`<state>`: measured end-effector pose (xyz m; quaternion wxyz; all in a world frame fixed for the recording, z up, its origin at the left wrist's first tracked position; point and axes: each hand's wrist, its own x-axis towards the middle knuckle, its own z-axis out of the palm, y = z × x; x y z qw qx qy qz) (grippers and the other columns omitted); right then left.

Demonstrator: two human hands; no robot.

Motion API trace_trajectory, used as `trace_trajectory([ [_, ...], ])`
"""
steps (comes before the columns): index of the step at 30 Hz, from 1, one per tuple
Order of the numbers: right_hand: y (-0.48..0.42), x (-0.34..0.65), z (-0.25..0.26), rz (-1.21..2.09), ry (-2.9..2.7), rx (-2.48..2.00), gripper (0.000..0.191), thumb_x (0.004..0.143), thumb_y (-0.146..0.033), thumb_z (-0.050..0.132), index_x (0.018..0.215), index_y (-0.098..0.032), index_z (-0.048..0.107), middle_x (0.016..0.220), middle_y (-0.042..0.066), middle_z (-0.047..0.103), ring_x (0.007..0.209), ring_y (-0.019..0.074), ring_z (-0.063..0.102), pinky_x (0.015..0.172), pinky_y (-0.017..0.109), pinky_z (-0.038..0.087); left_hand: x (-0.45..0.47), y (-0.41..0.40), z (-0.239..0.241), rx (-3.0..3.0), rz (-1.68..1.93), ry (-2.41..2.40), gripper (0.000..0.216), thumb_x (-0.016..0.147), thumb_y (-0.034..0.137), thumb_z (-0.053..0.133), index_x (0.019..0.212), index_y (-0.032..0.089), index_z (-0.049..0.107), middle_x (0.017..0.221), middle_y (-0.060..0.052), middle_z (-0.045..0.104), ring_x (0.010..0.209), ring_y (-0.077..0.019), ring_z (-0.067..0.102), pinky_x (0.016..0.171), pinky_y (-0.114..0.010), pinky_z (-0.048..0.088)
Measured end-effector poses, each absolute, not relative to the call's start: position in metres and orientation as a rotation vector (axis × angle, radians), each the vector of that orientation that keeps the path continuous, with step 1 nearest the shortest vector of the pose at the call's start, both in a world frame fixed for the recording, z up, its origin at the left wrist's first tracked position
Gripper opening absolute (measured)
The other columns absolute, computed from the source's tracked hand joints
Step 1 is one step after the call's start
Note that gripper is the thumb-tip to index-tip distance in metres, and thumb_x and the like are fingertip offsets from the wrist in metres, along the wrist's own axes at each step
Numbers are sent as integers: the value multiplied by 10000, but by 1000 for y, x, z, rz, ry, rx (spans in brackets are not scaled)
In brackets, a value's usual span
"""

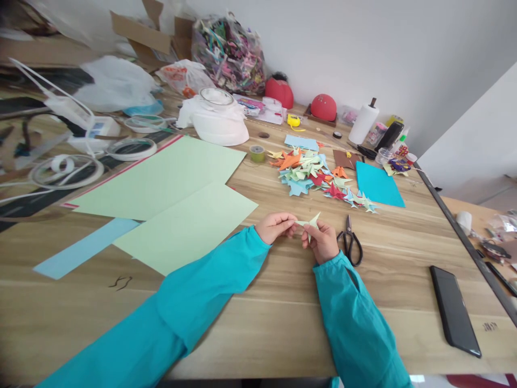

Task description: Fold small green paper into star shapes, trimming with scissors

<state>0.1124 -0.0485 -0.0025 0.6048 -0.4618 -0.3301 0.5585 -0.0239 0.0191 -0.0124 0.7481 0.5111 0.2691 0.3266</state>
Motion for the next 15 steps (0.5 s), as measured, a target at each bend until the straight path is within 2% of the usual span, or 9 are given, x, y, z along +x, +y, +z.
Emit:
trace_trajectory([
  [4,-49,112,-2,1292,-759,-1069,157,629,-241,699,572,-131,602,427,-17,572,298,67,463,283,162,347,-26,22,-12,980,684,577,211,610,252,690,718,96,598,584,-20,596,520,-109,550,497,-239,439],
  [9,-50,112,-3,1282,-818,-1062,146,643,-249,691,605,-127,621,437,-16,578,314,71,475,301,168,351,-25,18,-9,1050,695,604,282,631,366,672,659,93,605,544,-17,585,493,-100,531,490,-233,417],
  [15,-50,111,-3,1322,-835,-1084,140,650,-257,680,650,-123,638,448,-7,595,318,78,484,307,174,353,-23,15,-7,1245,710,602,352,579,439,691,605,100,600,487,11,560,453,-76,493,481,-215,386],
])
